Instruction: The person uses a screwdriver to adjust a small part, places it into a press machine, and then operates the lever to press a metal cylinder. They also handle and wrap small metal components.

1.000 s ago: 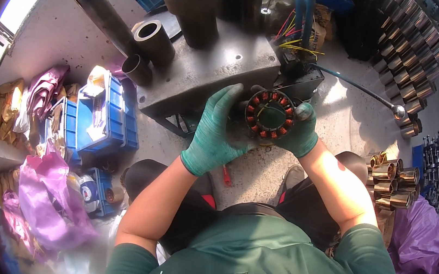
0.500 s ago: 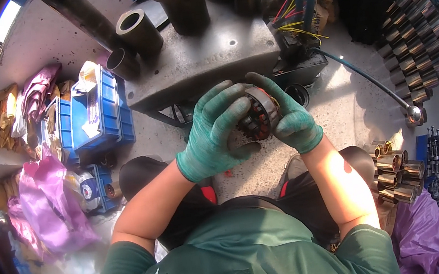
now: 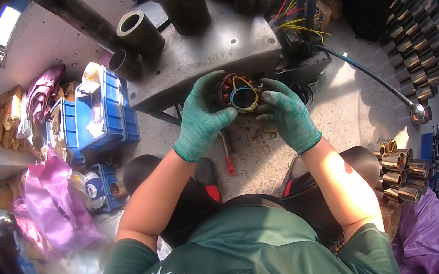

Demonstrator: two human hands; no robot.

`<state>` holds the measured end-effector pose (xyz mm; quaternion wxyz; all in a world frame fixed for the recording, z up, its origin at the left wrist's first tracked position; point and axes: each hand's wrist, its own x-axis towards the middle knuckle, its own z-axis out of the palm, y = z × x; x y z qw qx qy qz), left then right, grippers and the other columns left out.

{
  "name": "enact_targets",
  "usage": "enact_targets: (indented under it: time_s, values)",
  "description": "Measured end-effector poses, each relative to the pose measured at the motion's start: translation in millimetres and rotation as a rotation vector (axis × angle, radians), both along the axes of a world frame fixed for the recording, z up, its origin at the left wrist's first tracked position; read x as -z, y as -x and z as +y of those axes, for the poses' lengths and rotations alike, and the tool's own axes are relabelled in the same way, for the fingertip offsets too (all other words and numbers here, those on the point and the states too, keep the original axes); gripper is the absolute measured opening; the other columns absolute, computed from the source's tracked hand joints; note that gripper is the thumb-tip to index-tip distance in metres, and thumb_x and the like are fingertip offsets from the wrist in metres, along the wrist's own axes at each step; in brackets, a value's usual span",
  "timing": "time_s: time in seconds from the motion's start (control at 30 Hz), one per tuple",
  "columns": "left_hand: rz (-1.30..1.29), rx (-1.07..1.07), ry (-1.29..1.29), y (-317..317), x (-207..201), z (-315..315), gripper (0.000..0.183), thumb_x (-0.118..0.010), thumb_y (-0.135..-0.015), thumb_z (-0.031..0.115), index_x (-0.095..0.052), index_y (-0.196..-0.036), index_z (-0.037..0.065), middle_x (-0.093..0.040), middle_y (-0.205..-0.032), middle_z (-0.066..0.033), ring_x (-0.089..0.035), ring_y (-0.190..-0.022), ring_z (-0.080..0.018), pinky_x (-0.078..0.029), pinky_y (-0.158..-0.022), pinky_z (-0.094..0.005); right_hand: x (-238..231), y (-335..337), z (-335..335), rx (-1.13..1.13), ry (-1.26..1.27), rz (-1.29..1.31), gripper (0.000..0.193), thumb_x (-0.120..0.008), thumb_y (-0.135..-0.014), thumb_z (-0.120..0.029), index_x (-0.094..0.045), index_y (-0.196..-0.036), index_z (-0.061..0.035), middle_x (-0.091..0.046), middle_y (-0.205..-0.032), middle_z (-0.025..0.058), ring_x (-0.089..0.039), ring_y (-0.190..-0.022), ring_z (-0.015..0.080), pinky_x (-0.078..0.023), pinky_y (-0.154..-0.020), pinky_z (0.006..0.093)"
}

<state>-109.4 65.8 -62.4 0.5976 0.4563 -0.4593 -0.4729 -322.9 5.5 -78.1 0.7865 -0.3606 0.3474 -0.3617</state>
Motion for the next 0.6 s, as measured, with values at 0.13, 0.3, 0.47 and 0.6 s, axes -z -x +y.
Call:
enact_targets:
  time_s: [0.13, 0.3, 0.47, 0.6]
  values:
    - [0.269, 0.027, -0.195, -8, 2, -3, 0.070, -0.070, -0.077, -0.009, -0.053, -0.144, 0.000, -0.063, -0.133, -0.0135, -0.064, -0.119, -0.0211, -0.057, -0.106, -0.0348, 15, -3, 4, -0.091, -0.220, -0.122, 0.057, -0.072, -0.097, -0.029, -0.054, -0.146, -0.0048, -0.073, -0.118, 0.0102, -0.074, -0.098, 0.0223, -0.061, -0.080, 0.0351]
    - [0.297, 0.123, -0.235, -10, 15, -2, 0.074, -0.070, -0.079, 0.001, -0.048, -0.150, 0.006, -0.061, -0.138, -0.0159, -0.067, -0.122, -0.0306, -0.065, -0.096, -0.0470, 15, 1, 3, -0.122, -0.239, -0.120, 0.048, -0.073, -0.097, -0.021, -0.059, -0.139, -0.0044, -0.074, -0.106, 0.0069, -0.073, -0.088, 0.0197, -0.061, -0.072, 0.0324]
    - [0.233, 0.209, -0.200, -9, 29, -8, 0.071, -0.065, -0.083, 0.003, -0.047, -0.152, 0.007, -0.061, -0.139, -0.0148, -0.066, -0.122, -0.0290, -0.063, -0.100, -0.0427, 12, 0, 3, 0.035, -0.115, 0.086, 0.048, -0.077, -0.093, -0.013, -0.061, -0.136, -0.0024, -0.073, -0.102, 0.0070, -0.070, -0.079, 0.0153, -0.059, -0.066, 0.0277]
    - [0.075, 0.208, -0.243, -9, 31, -15, 0.066, -0.068, -0.087, 0.008, -0.050, -0.150, 0.006, -0.062, -0.138, -0.0143, -0.066, -0.123, -0.0275, -0.058, -0.107, -0.0392, 14, 1, 5, 0.078, 0.073, 0.249, 0.054, -0.079, -0.089, -0.013, -0.059, -0.138, -0.0002, -0.072, -0.109, 0.0086, -0.069, -0.083, 0.0140, -0.058, -0.066, 0.0257]
